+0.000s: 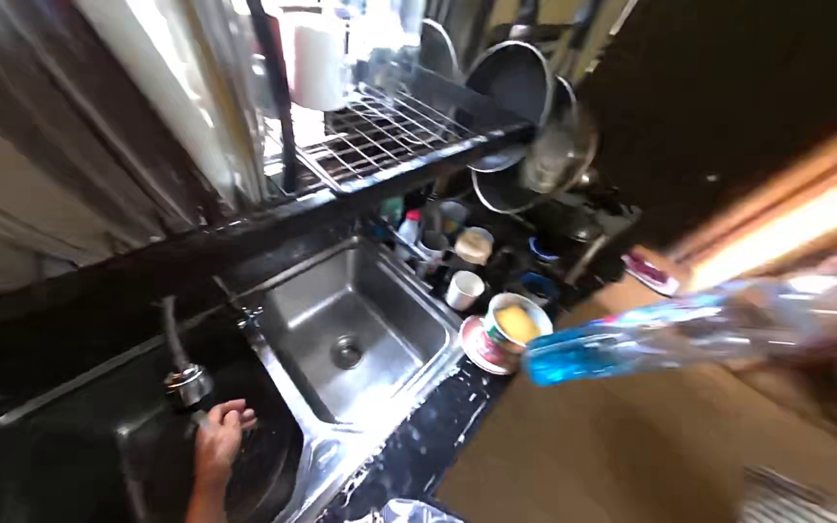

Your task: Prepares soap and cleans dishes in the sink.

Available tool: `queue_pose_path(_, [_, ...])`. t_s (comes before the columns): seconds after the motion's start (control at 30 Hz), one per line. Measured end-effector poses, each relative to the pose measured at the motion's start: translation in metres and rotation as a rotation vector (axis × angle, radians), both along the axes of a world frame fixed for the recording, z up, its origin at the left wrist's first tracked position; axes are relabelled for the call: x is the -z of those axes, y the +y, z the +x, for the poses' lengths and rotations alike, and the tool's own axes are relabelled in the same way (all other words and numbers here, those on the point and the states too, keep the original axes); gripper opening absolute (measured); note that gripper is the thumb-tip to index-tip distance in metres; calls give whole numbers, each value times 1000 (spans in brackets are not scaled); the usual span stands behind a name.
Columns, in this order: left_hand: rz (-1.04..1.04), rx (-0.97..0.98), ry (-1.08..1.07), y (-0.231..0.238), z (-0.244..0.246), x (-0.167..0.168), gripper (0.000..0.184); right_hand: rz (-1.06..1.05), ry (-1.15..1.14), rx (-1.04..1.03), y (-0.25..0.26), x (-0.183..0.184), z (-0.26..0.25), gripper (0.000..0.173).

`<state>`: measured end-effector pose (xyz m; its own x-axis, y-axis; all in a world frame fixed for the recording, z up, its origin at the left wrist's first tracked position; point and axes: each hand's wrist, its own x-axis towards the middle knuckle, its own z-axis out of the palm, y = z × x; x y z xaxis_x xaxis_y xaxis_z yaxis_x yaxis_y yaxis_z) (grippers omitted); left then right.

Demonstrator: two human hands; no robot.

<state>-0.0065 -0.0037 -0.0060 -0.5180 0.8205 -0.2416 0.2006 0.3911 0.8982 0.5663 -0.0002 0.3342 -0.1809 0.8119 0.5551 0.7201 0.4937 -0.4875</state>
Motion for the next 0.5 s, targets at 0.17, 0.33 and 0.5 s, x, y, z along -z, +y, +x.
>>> queue_pose_path(0.17, [33, 99, 65, -20, 5, -27, 40, -233, 113, -172, 22, 66, -125, 44])
queue_pose_path(0.33, [-166, 426, 166, -33, -4, -53, 29, -265, -136, -352, 46, 126, -230, 41])
queue_pose_path(0.5, [38, 548, 32, -67, 11, -73, 56, -288, -237, -543, 46, 155, -313, 39])
